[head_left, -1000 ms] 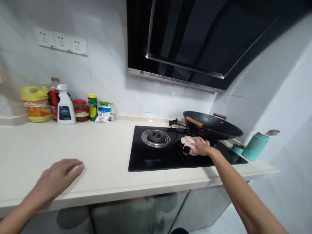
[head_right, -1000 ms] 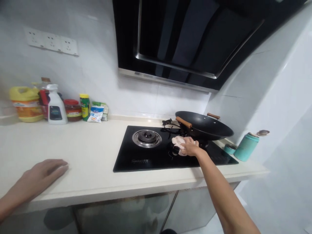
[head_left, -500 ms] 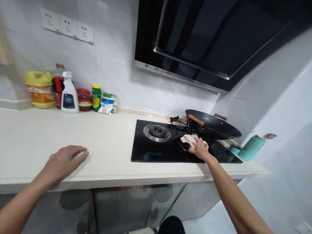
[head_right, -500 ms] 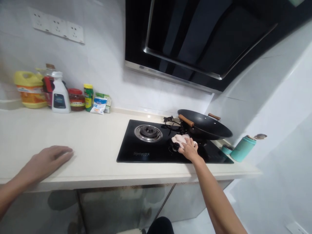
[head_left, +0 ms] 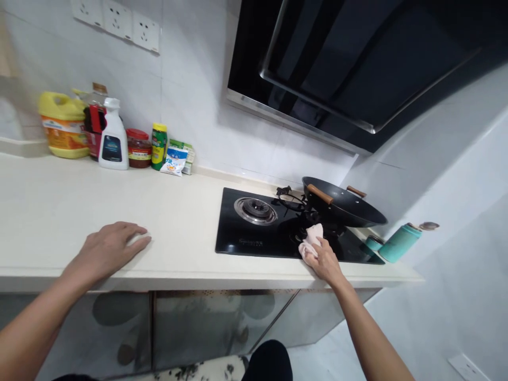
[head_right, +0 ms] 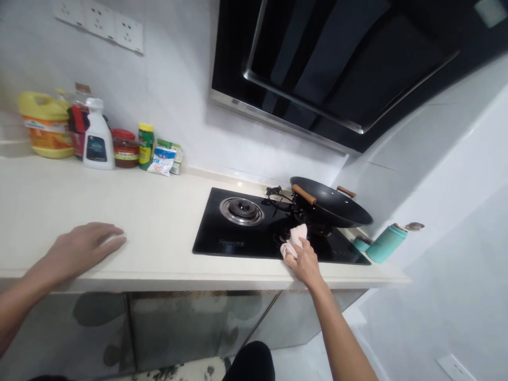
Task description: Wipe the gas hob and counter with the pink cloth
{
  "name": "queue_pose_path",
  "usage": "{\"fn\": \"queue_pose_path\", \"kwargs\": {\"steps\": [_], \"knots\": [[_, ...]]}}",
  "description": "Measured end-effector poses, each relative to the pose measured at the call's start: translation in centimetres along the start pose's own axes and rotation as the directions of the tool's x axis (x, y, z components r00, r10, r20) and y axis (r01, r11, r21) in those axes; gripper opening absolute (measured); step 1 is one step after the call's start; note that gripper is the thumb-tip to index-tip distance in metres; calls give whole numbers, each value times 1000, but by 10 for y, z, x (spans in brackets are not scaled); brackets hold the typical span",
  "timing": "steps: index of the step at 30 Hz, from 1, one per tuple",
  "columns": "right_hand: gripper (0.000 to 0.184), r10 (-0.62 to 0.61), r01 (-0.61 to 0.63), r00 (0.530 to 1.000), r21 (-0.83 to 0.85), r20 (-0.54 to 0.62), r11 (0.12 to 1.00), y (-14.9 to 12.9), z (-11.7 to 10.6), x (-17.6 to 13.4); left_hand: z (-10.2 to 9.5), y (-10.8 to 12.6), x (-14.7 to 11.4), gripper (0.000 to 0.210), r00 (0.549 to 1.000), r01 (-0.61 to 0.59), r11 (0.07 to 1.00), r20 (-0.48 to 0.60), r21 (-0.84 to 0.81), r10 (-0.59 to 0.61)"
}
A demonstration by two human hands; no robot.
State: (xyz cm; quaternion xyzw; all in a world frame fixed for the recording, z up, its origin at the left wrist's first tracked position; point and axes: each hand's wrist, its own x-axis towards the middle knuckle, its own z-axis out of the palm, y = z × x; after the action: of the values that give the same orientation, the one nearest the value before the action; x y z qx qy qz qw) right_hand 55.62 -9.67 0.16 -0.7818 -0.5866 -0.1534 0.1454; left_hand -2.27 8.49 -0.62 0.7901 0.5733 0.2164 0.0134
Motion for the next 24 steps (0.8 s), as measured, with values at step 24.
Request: {"fn": "queue_pose_path", "kwargs": {"steps": [24], "knots": [[56, 150, -83, 901, -177, 408, 981, -73, 16, 174, 9, -5, -13, 49, 986, -75, 997, -150, -15, 72]]}}
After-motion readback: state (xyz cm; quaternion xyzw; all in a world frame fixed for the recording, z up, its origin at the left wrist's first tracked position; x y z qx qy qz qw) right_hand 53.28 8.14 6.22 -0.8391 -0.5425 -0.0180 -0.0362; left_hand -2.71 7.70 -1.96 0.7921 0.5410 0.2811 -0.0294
